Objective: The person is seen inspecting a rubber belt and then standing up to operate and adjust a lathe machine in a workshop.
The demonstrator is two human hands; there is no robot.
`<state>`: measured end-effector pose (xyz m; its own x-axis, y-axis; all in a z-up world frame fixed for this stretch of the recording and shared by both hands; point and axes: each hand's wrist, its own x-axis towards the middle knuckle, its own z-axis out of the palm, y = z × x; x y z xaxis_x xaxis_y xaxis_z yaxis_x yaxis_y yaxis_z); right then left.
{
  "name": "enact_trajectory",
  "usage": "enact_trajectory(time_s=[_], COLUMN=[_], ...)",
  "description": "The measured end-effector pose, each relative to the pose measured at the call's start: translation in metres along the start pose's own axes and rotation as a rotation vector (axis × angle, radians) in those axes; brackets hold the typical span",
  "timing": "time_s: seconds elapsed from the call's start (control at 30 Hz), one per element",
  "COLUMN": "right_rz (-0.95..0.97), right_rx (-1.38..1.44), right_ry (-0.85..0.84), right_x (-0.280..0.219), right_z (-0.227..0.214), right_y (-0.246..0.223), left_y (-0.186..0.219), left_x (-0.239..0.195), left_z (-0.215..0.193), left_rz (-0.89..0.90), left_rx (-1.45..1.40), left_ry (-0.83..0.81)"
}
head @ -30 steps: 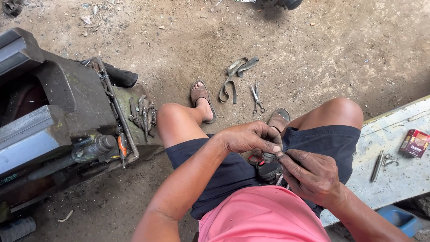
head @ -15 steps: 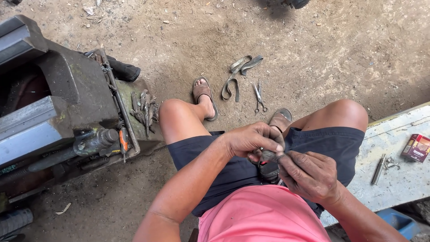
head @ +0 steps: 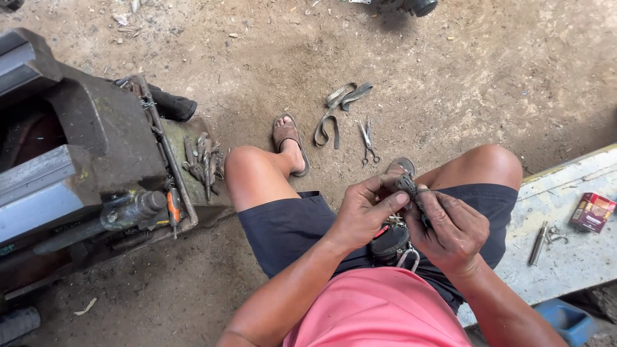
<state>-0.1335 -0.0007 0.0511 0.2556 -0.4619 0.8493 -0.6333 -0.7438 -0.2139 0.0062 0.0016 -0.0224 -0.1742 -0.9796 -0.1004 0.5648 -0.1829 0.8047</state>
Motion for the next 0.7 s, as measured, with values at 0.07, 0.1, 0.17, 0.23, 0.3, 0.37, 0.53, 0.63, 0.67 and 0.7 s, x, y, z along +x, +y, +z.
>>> enact_trajectory(time_s=[0.07, 0.1, 0.17, 0.23, 0.3, 0.37, 0.53, 0.63, 0.67, 0.7], right_rz=[0.016, 0.033, 0.098, 0.165, 0.302, 0.362, 0.540, 0.621, 0.646, 0.671], right_rx=[0.012, 0.016, 0.053, 0.089, 0.213, 0.259, 0.386, 0.420, 0.430, 0.439], right_ry=[-0.018, -0.038, -0.094, -0.150, -0.148, -0.136, -0.136, -0.189, -0.203, -0.217], right_x=[0.000, 0.000, 0.001, 0.003, 0.007, 0.007, 0.002, 0.001, -0.001, -0.002], right_z=[0.000, 0.000, -0.004, -0.010, -0.015, -0.015, -0.015, -0.016, -0.016, -0.015], right_y=[-0.002, -0.002, -0.001, -0.001, -0.001, 0.000, 0.005, 0.007, 0.008, 0.010], left_y=[0.012, 0.018, 0.027, 0.032, 0.035, 0.041, 0.041, 0.047, 0.049, 0.051], left_x=[0.000, 0.001, -0.001, -0.001, 0.003, 0.002, 0.002, 0.001, 0.002, 0.002], left_z=[0.000, 0.001, 0.005, 0.006, 0.001, 0.007, 0.004, 0.004, 0.003, 0.002], left_rz=[0.033, 0.064, 0.061, 0.058, 0.086, 0.075, 0.099, 0.102, 0.127, 0.152], left_rx=[0.040, 0.076, 0.096, 0.114, 0.214, 0.201, 0.307, 0.348, 0.407, 0.467], left_ry=[0.011, 0.015, 0.007, -0.002, -0.029, -0.030, -0.041, -0.057, -0.064, -0.072])
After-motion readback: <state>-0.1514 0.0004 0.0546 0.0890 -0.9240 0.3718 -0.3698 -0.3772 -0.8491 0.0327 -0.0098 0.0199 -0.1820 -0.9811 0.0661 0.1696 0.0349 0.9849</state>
